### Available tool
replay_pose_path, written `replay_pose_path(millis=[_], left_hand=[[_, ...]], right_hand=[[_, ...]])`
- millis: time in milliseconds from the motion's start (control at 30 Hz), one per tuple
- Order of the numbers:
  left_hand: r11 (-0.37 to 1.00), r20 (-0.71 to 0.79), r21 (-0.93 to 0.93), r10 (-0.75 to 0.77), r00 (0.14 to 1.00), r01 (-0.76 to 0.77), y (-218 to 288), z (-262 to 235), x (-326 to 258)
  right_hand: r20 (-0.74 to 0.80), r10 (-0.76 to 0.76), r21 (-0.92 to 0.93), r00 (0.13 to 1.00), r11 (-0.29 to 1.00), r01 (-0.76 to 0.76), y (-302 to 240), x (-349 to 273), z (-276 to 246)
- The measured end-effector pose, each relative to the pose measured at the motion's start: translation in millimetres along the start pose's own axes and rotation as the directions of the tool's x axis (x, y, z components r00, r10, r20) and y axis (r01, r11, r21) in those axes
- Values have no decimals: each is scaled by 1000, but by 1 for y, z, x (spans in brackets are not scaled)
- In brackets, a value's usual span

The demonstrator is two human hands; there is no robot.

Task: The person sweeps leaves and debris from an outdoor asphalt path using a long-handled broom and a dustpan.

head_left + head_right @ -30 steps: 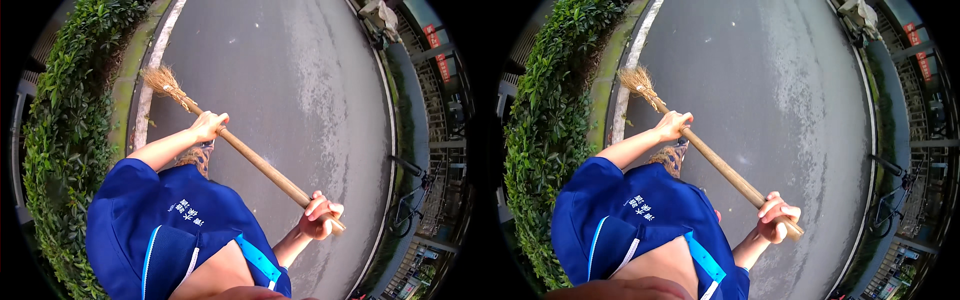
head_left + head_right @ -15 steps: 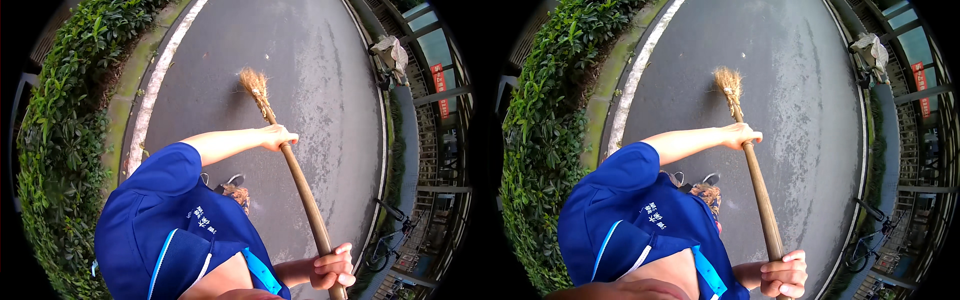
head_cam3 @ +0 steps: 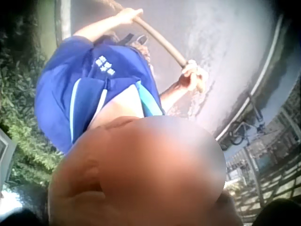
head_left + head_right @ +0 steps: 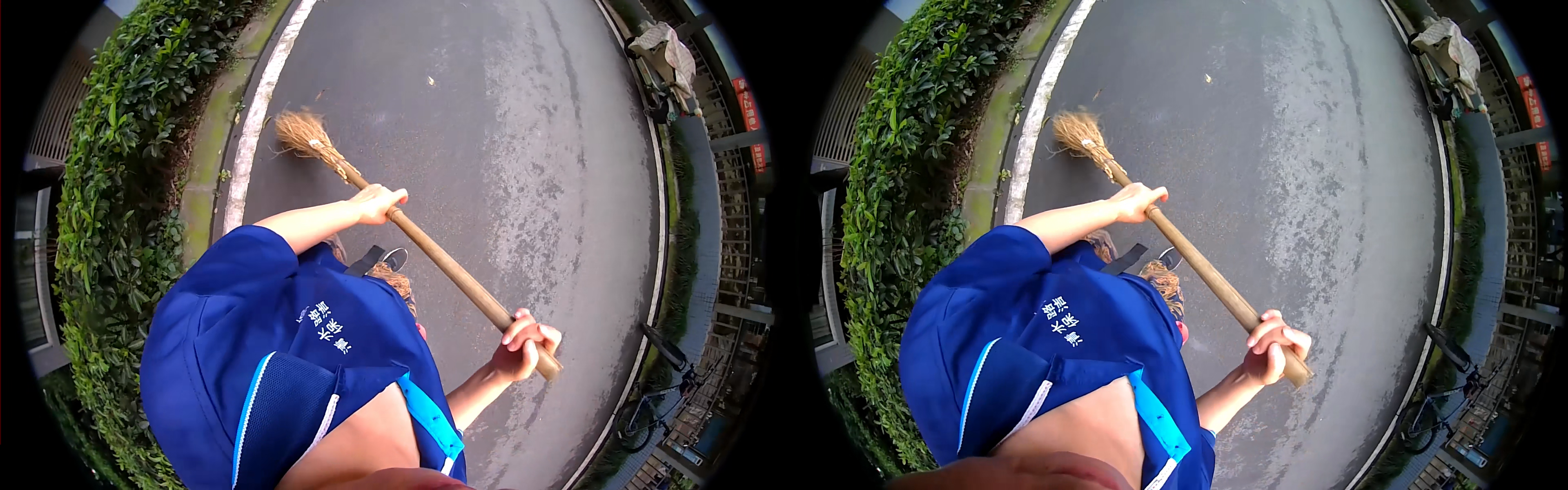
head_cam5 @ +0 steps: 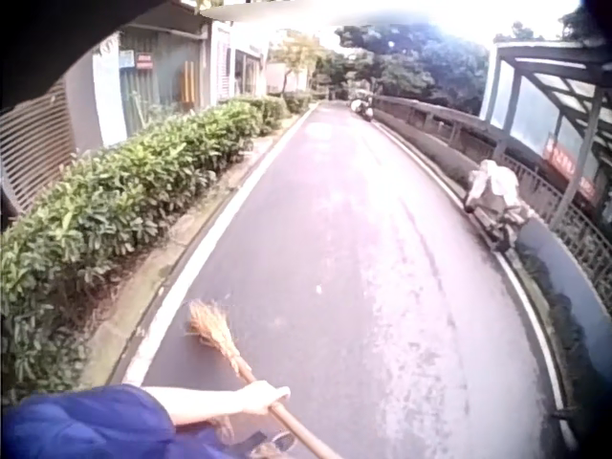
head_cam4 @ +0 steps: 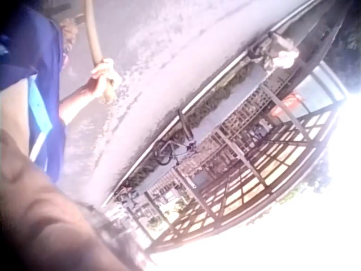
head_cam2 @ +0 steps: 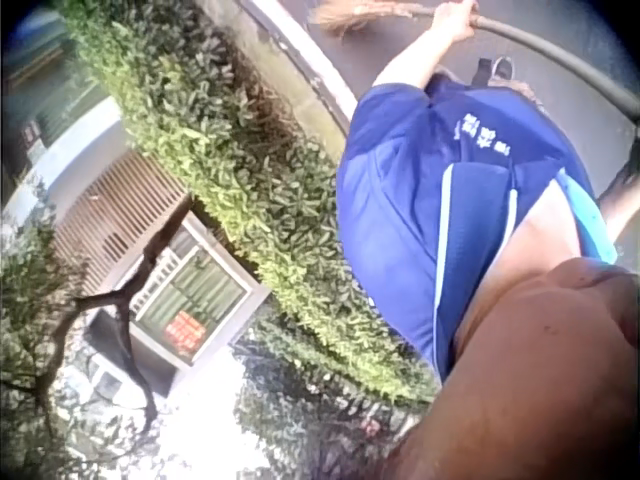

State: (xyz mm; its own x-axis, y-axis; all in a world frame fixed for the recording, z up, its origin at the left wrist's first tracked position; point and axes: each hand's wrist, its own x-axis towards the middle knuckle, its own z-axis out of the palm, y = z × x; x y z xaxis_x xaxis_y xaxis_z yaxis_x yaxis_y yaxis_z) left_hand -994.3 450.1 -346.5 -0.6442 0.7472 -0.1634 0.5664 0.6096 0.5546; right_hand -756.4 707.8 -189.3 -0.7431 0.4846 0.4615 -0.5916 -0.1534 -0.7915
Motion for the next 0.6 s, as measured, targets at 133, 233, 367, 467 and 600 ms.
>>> replay_pose_path(millis=[133,233,367,467,600], left_hand=[[996,-36,51,-75,997,77,3,-48,41],[998,-66,64,13,998,-9,13,-77,104],[958,-144,-43,275,951,-283,30,-106,186],[868,-70,-191,453,888,-458,30,-111,249],[775,-21,-229,601,799,-589,0,-102,288]], right_hand=[[5,-8,118,1000,993,8,13,52,-14],[0,-131,35,991,991,131,-1,97,-1],[132,-310,-158,941,931,329,-22,138,36],[254,-410,-359,876,801,479,-18,159,80],[403,-312,-468,861,738,486,10,185,122]])
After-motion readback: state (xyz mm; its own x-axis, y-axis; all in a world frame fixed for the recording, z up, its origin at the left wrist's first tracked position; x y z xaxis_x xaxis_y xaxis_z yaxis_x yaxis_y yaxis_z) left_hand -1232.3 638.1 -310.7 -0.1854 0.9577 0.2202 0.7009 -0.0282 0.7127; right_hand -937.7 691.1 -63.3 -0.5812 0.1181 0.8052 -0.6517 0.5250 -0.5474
